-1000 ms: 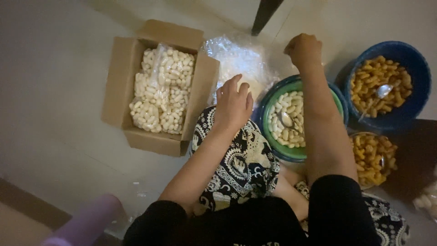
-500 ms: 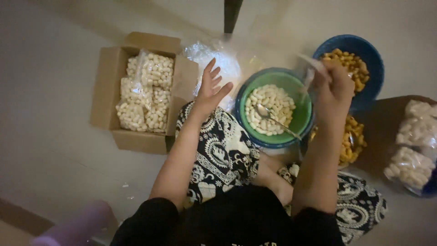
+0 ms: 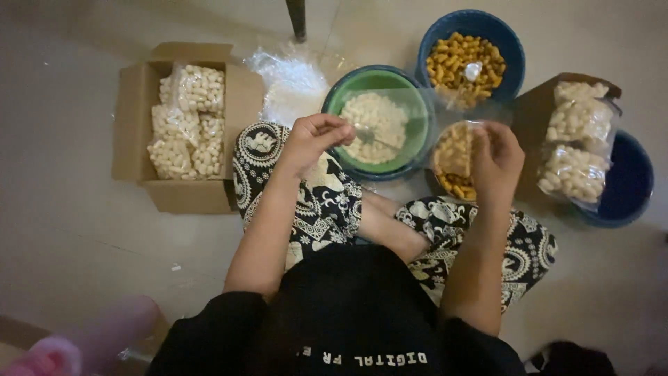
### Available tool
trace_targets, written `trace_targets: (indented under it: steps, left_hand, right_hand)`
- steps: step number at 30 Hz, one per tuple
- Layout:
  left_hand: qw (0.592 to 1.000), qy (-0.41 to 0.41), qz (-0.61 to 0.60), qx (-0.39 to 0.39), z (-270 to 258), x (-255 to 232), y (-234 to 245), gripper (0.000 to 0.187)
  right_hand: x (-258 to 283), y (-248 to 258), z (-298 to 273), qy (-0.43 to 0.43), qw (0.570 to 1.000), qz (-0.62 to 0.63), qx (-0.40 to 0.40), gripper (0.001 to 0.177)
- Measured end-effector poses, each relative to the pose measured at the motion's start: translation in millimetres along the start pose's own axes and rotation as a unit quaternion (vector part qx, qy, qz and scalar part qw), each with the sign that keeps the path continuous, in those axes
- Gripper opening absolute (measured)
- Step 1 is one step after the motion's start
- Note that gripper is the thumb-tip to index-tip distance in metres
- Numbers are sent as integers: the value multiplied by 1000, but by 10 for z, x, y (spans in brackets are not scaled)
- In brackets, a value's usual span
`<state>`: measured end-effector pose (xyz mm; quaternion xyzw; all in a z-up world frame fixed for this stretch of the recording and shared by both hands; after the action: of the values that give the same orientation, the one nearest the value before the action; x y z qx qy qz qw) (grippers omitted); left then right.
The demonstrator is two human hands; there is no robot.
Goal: Filling small plastic bags with puffed snacks from a bowl using a spoon and placing them into a cardboard box.
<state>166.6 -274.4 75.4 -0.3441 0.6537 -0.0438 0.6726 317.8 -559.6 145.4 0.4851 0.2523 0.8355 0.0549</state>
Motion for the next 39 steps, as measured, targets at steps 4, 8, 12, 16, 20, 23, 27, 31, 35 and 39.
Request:
trace_targets:
  steps: [4,8,12,16,20,23,27,31,35,39]
  left_hand:
    - [1000,-20,9,16,-78,10,-176,15]
    - [999,14,19,32,-134,-151,-368,19]
    - [998,16,54,6,-163,-285,-376,38]
    - [997,-17,72,-32,-162,-294,-397,43]
    - [939,-116,308,-101,-310,-278,-620,41]
    - [862,-177,469,-70,-431,-22,-873,36]
    - [888,-180,423,15,-527,-37,-1049,40]
    - [888,-161,430,31,-506,-76,-826,38]
    - [801,-306,506,91,-626,-149,-1087,30]
    - [745,-363,546,127,-662,63,-1243,31]
  right_hand:
    - [285,-28,-167,17,997,-68,-17,13]
    - [76,-161,-251,-45,998,-50,-20,16]
    - [-9,-299,-237,-13,997,-71,-36,22]
    - [306,-369,-256,47,985,-156,-59,43]
    - [898,-581,-353,29,999,9,23,49]
    - [1013,-670,-415,17,996,49,70,51]
    - [788,-610,-488,9,995,-24,100,24]
    - [661,-390,-512,19,993,-87,83,18]
    - [1011,-488,-473,60,988,-111,92,41]
    - [856,-632,-592,132,969,-198,58,22]
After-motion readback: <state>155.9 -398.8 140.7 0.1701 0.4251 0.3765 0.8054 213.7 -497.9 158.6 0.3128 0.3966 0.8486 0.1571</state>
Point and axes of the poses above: each hand's wrist, its own z-axis towards the middle knuckle, its own y-axis out of the back of the hand, x = y × z, the point moved 6 cm from there along z, towards the middle knuckle, and after that the axes turned 3 degrees about -z, right-handed, at the moved point
